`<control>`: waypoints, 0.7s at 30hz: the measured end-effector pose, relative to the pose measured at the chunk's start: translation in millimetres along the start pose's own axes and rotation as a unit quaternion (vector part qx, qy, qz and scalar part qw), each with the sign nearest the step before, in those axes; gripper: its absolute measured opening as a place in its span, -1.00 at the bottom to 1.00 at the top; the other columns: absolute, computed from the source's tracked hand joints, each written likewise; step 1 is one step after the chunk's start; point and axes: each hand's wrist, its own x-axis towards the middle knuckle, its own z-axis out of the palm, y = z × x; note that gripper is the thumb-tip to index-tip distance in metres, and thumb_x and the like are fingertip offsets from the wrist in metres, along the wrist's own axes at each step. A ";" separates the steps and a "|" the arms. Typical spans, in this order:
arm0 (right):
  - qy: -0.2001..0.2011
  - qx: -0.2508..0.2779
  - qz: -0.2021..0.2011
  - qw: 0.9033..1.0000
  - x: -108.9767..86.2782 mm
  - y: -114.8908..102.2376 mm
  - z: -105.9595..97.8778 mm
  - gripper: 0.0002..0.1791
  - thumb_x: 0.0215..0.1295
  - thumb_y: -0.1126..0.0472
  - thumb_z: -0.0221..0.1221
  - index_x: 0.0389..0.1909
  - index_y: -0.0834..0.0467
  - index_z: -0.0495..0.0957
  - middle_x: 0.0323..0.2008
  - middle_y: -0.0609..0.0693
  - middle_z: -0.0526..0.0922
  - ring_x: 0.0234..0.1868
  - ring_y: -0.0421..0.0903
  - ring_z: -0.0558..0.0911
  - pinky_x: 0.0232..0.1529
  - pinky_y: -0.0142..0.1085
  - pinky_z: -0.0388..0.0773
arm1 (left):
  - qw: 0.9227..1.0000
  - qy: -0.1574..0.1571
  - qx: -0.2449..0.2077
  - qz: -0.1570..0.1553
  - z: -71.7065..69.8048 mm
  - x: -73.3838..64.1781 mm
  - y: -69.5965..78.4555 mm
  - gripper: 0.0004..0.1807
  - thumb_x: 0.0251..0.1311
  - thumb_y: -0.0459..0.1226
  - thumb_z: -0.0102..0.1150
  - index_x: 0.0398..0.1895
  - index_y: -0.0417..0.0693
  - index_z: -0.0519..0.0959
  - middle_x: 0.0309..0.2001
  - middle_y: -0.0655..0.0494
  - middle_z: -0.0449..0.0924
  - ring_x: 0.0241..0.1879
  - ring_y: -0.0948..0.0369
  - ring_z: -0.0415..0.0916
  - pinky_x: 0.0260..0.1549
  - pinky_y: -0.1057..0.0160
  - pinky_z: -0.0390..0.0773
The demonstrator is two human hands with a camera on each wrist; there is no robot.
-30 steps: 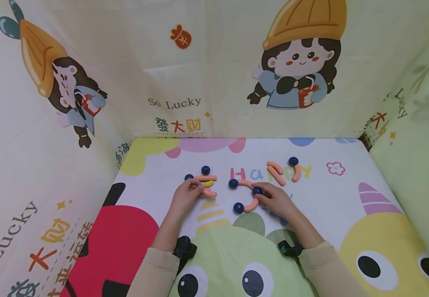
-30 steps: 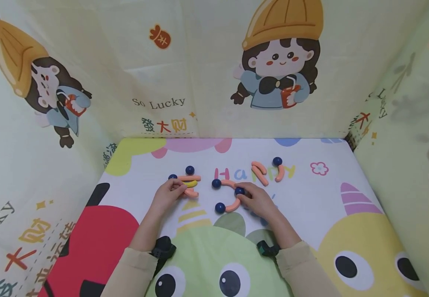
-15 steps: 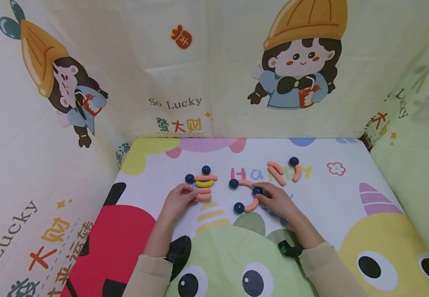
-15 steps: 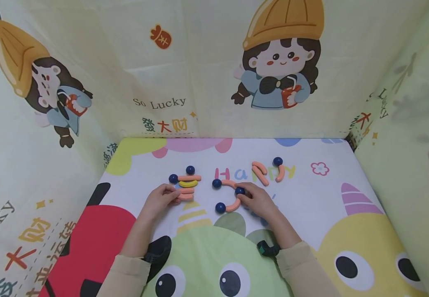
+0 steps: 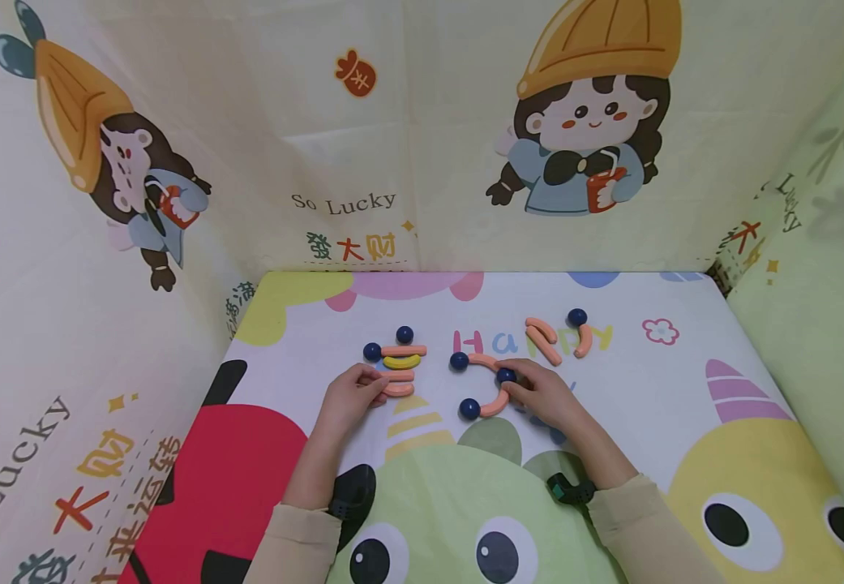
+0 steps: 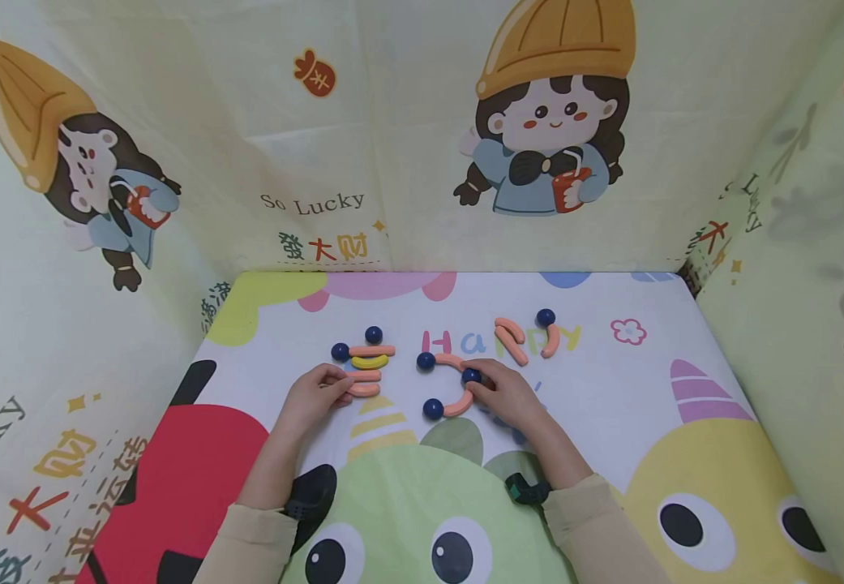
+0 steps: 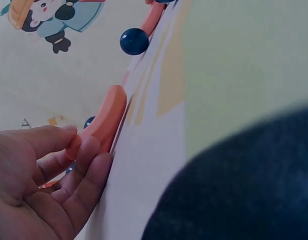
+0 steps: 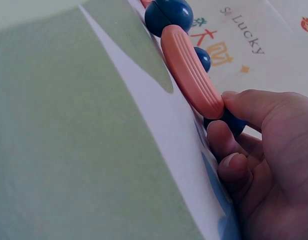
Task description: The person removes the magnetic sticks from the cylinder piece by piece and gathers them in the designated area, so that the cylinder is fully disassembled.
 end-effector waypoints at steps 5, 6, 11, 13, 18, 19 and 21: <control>0.002 0.003 0.002 1.000 0.1 0.8 0.7 -0.55 0.42 0.01 0.17 0.31 -0.20 0.45 -0.14 -0.10 0.60 -0.33 -0.14 0.52 -0.24 -0.24 0.44 | 0.996 0.022 0.085 0.015 2.9 -0.4 0.2 -0.73 0.20 0.02 0.33 -0.25 0.07 0.59 -0.35 0.08 0.60 -0.38 0.18 0.57 -0.38 0.29 0.56; 0.002 0.005 0.003 1.000 -0.3 0.9 0.7 -0.55 0.41 0.01 0.17 0.30 -0.21 0.46 -0.08 -0.09 0.61 -0.28 -0.13 0.53 -0.20 -0.22 0.44 | 0.995 0.027 0.099 0.018 3.3 -0.7 0.2 -0.74 0.20 0.03 0.32 -0.25 0.09 0.59 -0.34 0.10 0.60 -0.36 0.16 0.55 -0.38 0.28 0.53; 0.003 0.013 0.004 1.000 -2.2 0.5 1.2 -0.54 0.40 0.00 0.18 0.30 -0.23 0.46 0.16 -0.08 0.58 -0.07 -0.09 0.51 -0.06 -0.16 0.44 | 0.989 0.041 0.139 0.035 3.7 -2.9 0.6 -0.77 0.24 0.00 0.29 -0.20 0.11 0.61 -0.28 0.14 0.61 -0.28 0.15 0.50 -0.34 0.26 0.49; 0.004 0.012 0.003 1.000 -2.3 0.7 1.3 -0.54 0.40 0.00 0.18 0.30 -0.23 0.46 0.14 -0.08 0.58 -0.08 -0.09 0.51 -0.07 -0.16 0.44 | 0.988 0.043 0.147 0.037 3.9 -3.2 1.6 -0.77 0.26 -0.02 0.28 -0.18 0.08 0.62 -0.26 0.14 0.62 -0.27 0.15 0.50 -0.33 0.25 0.51; 0.003 0.011 0.005 1.000 -1.6 0.1 1.1 -0.54 0.40 0.01 0.18 0.30 -0.22 0.45 0.02 -0.10 0.61 -0.17 -0.10 0.51 -0.14 -0.20 0.44 | 0.983 0.049 0.170 0.047 3.9 -3.2 3.3 -0.78 0.27 -0.08 0.26 -0.15 0.02 0.63 -0.24 0.10 0.60 -0.27 0.14 0.49 -0.31 0.22 0.55; 0.002 0.011 0.006 1.000 -1.5 -0.2 1.0 -0.54 0.40 0.01 0.18 0.31 -0.22 0.45 0.00 -0.10 0.60 -0.19 -0.11 0.51 -0.15 -0.21 0.44 | 0.982 0.052 0.175 0.053 3.7 -3.4 3.4 -0.79 0.27 -0.09 0.26 -0.17 0.02 0.63 -0.25 0.09 0.59 -0.28 0.14 0.49 -0.31 0.21 0.55; 0.001 0.014 0.009 1.000 -1.2 -1.0 0.8 -0.53 0.40 0.01 0.19 0.31 -0.22 0.45 -0.07 -0.11 0.60 -0.24 -0.12 0.50 -0.19 -0.22 0.43 | 0.977 0.059 0.192 0.070 3.2 -4.1 3.3 -0.81 0.28 -0.10 0.26 -0.17 0.01 0.63 -0.25 0.08 0.57 -0.29 0.15 0.47 -0.31 0.21 0.55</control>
